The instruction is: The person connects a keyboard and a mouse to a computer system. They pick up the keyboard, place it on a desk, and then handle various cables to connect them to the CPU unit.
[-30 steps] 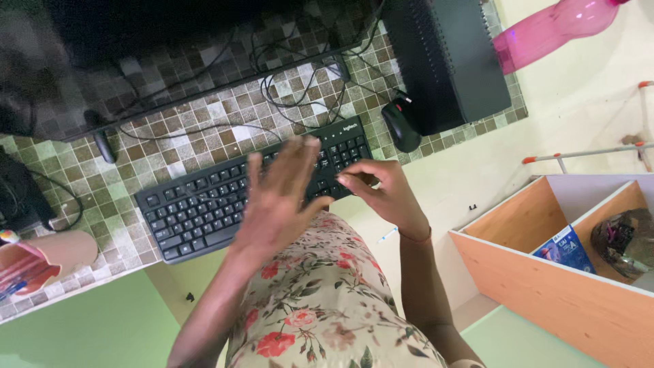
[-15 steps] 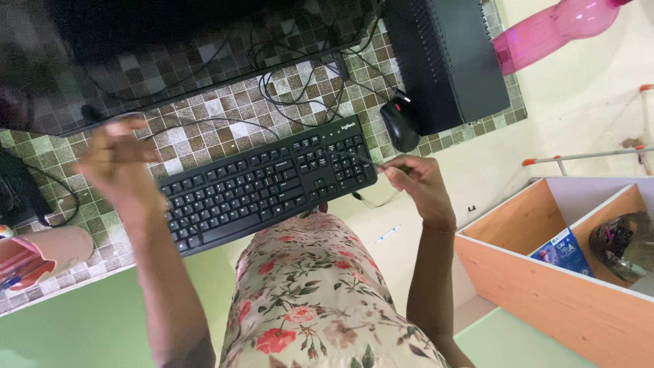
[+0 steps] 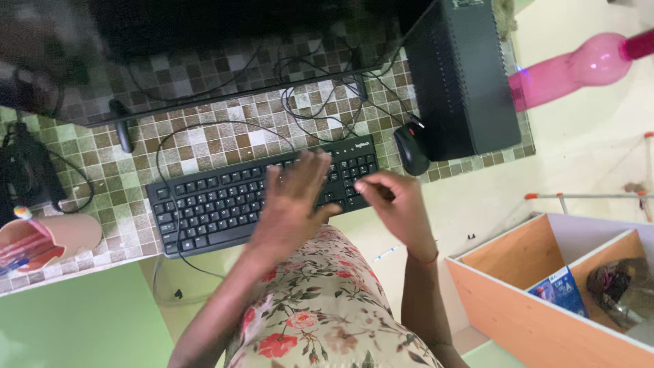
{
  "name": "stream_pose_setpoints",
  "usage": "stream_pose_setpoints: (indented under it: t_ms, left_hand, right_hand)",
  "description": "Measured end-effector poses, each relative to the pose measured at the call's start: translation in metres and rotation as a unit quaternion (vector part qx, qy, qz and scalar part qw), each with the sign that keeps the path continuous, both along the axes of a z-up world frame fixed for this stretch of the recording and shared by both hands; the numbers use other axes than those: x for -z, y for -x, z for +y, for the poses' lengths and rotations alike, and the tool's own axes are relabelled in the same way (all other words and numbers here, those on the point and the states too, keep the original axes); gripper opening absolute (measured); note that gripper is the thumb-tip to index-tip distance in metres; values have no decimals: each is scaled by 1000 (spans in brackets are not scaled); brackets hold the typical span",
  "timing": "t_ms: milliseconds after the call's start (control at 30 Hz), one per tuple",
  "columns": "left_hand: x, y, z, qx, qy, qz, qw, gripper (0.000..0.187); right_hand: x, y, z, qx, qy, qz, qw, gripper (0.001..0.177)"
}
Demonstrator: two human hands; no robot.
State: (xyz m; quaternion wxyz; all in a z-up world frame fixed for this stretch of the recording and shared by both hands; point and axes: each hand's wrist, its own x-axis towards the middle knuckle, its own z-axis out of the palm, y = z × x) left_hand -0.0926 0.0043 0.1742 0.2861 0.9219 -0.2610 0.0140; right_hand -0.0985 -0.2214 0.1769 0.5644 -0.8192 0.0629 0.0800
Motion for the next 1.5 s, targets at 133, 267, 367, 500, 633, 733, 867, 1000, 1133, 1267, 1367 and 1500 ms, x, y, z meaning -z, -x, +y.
stream_pose_setpoints:
  t_ms: [133,267,367,500,633,733,867,1000,1133,1267,1367,1500]
  left_hand:
    - [9,-3,-9,18,92,161,982,39]
    - [12,-12,18,-26,198,50,978,27]
    - [10,-26,52,-108,181,14,978,28]
    - [7,-32,85,-175,192,26,965,31]
    - [9,-43,118,-284,204,21,936,31]
    - [8,-44,140,-299,215,-16,930,26]
    - [9,-43,149,-315,181,-34,931,19]
    - [8,-32,146,-311,70,25,948,8]
    - [5,-27,146,-300,0,101,949,20]
    - [-1,-30,151,-258,-174,-83,947,43]
    - [7,-42,156,-314,-196,-31,928,46]
    - [35,-76,146,-397,-125,142,898,26]
  right_hand:
    - [-15,-1,12,-77,0,-39,996,15]
    - [-9,-7,-7,-144,-56,0,988,15]
    - [-4,-6,-27,-110,-15,-6,994,11]
    - [2,-5,-39,-107,-51,-3,993,12]
    - [10,-11,-46,-89,-29,-8,996,11]
    - [16,-9,-53,-73,-8,-1,997,11]
    - [30,-8,-64,14,1,-12,1000,9]
    - [46,-5,-76,261,-117,-123,950,8]
    - [46,-7,-117,404,-205,-185,872,16]
    - [57,-1,-134,453,-195,-187,850,27]
    - [73,2,-131,477,-128,-173,852,24]
    - [106,0,-97,392,-113,-175,896,3]
